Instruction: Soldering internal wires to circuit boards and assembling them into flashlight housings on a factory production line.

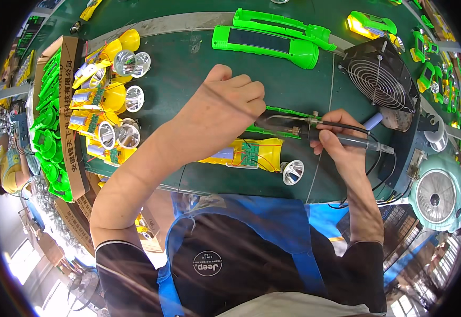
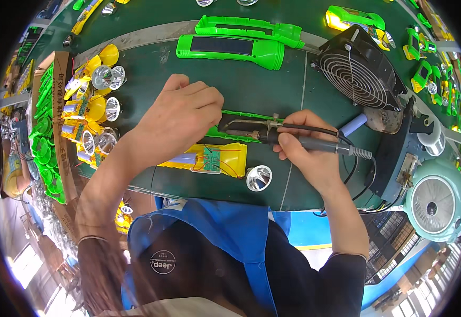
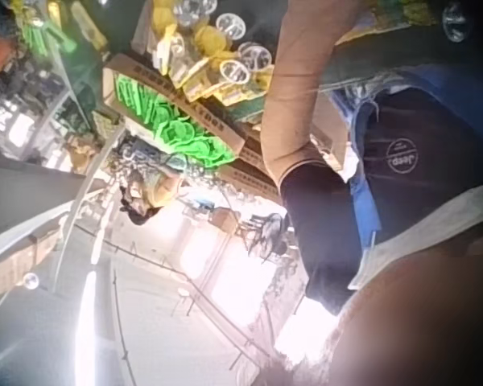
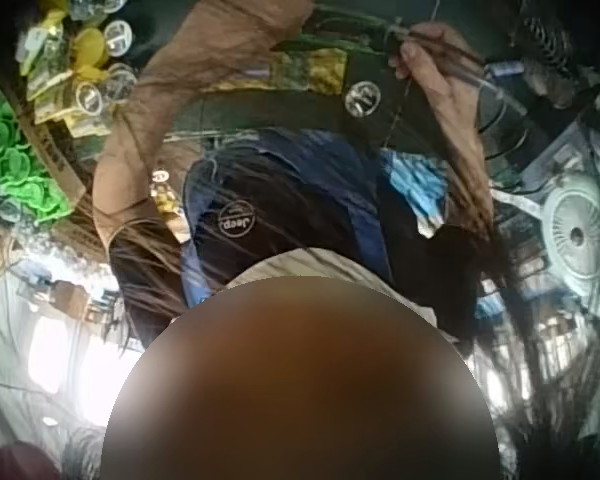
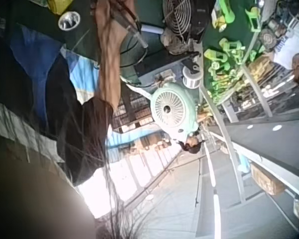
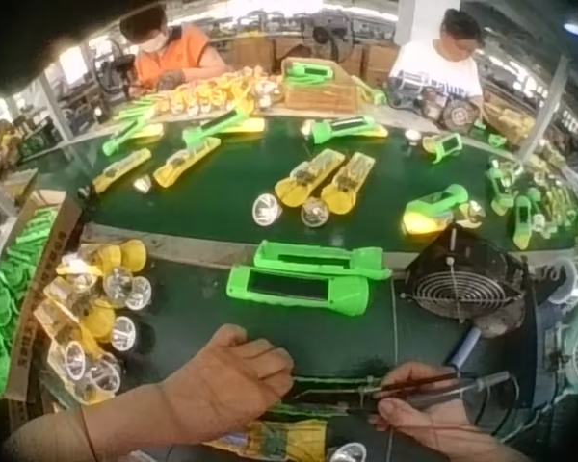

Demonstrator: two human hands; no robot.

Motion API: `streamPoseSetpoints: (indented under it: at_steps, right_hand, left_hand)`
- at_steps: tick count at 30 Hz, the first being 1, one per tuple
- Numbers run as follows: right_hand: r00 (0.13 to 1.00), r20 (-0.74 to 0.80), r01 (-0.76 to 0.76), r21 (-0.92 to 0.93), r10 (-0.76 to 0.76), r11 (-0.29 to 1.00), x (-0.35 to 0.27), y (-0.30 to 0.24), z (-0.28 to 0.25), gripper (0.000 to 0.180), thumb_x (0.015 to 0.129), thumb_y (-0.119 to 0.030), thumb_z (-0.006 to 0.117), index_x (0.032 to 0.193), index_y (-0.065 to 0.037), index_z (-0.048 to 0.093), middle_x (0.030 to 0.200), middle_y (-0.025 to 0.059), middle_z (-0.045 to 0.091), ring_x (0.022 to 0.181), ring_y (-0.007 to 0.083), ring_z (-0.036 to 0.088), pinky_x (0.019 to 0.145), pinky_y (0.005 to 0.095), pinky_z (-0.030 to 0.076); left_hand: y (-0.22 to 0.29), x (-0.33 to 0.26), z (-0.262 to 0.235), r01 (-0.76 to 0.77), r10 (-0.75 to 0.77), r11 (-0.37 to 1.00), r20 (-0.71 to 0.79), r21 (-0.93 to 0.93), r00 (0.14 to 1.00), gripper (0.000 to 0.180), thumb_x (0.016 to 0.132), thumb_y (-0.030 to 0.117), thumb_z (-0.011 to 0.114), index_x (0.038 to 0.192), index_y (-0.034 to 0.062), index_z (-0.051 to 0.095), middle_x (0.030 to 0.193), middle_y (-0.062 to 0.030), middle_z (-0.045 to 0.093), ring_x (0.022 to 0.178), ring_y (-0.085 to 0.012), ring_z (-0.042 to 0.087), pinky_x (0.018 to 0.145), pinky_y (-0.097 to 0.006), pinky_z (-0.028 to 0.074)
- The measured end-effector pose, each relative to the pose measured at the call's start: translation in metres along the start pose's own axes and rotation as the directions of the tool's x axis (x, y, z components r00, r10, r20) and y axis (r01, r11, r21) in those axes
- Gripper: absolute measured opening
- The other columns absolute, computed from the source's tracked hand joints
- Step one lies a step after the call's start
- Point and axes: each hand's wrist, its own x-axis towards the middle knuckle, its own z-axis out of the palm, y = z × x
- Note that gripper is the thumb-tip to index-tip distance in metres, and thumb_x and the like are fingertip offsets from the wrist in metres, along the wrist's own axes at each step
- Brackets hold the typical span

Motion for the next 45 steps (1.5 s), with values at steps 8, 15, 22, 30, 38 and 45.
streamPoseSetpoints:
  at_steps: [8, 15, 22, 30, 38, 45]
  right_hand:
    - [0.977, -0.055, 0.21, 0.071, -0.206, 0.975, -0.017, 0.009, -0.017, 0.029, 0.096, -0.019, 0.07, 0.108, 0.005, 0.058, 0.09, 0.0135, 0.071, 0.08, 0.0177, 0.071, 0.078, 0.0324, 0.057]
    - [0.969, -0.131, 0.221, 0.074, -0.21, 0.972, -0.024, 0.023, -0.023, 0.031, 0.097, -0.021, 0.072, 0.11, 0.004, 0.059, 0.092, 0.0149, 0.072, 0.083, 0.0179, 0.071, 0.081, 0.032, 0.057]
    - [0.948, -0.148, 0.29, 0.034, -0.282, 0.956, -0.032, 0.025, -0.034, 0.03, 0.098, -0.02, 0.071, 0.112, 0.004, 0.059, 0.093, 0.0137, 0.072, 0.085, 0.0175, 0.071, 0.082, 0.0307, 0.056]
    - [0.909, -0.245, 0.364, 0.073, -0.337, 0.928, -0.027, 0.022, -0.03, 0.032, 0.097, -0.02, 0.072, 0.115, 0.003, 0.058, 0.098, 0.0136, 0.071, 0.089, 0.0185, 0.07, 0.082, 0.0301, 0.054]
    - [0.89, -0.305, 0.379, 0.083, -0.339, 0.922, -0.023, 0.024, -0.025, 0.03, 0.096, -0.019, 0.071, 0.115, 0.002, 0.058, 0.1, 0.0137, 0.071, 0.087, 0.0182, 0.07, 0.083, 0.0296, 0.053]
    - [0.885, -0.311, 0.377, 0.044, -0.346, 0.925, -0.018, 0.026, -0.025, 0.032, 0.098, -0.022, 0.071, 0.116, 0.001, 0.058, 0.104, 0.0138, 0.071, 0.092, 0.0186, 0.07, 0.089, 0.0308, 0.052]
  left_hand:
    - [0.0, 0.002, 0.0, -0.008, 0.009, 0.999, -0.021, 0.034, 1.0, 0.014, 0.075, 0.005, 0.072, 0.086, 0.0105, 0.065, 0.096, -0.0005, 0.06, 0.095, -0.0184, 0.062, 0.091, -0.04, 0.042]
    - [0.004, 0.004, 0.0, -0.014, 0.018, 0.999, -0.069, 0.051, 0.997, 0.004, 0.077, 0.006, 0.067, 0.079, 0.0092, 0.068, 0.088, -0.002, 0.06, 0.09, -0.0191, 0.062, 0.09, -0.039, 0.042]
    - [0.008, 0.008, -0.013, 0.036, -0.038, 0.998, -0.034, -0.045, 0.999, 0.006, 0.078, 0.005, 0.071, 0.081, 0.0105, 0.07, 0.096, -0.0013, 0.062, 0.09, -0.0196, 0.064, 0.092, -0.04, 0.042]
    - [0.035, -0.002, -0.023, 0.135, -0.16, 0.982, -0.207, -0.133, 0.965, 0.015, 0.076, 0.007, 0.079, 0.088, 0.0131, 0.071, 0.097, -0.0013, 0.059, 0.094, -0.0219, 0.06, 0.087, -0.039, 0.043]
    - [0.034, -0.004, -0.017, 0.105, -0.132, 0.985, -0.207, -0.14, 0.969, 0.013, 0.075, 0.01, 0.078, 0.082, 0.0128, 0.068, 0.095, -0.0016, 0.055, 0.093, -0.0234, 0.055, 0.083, -0.04, 0.041]
    - [0.057, -0.004, 0.004, 0.181, -0.207, 0.972, -0.174, -0.152, 0.963, 0.011, 0.074, 0.01, 0.075, 0.082, 0.0118, 0.068, 0.095, -0.0013, 0.055, 0.096, -0.0232, 0.055, 0.084, -0.041, 0.041]
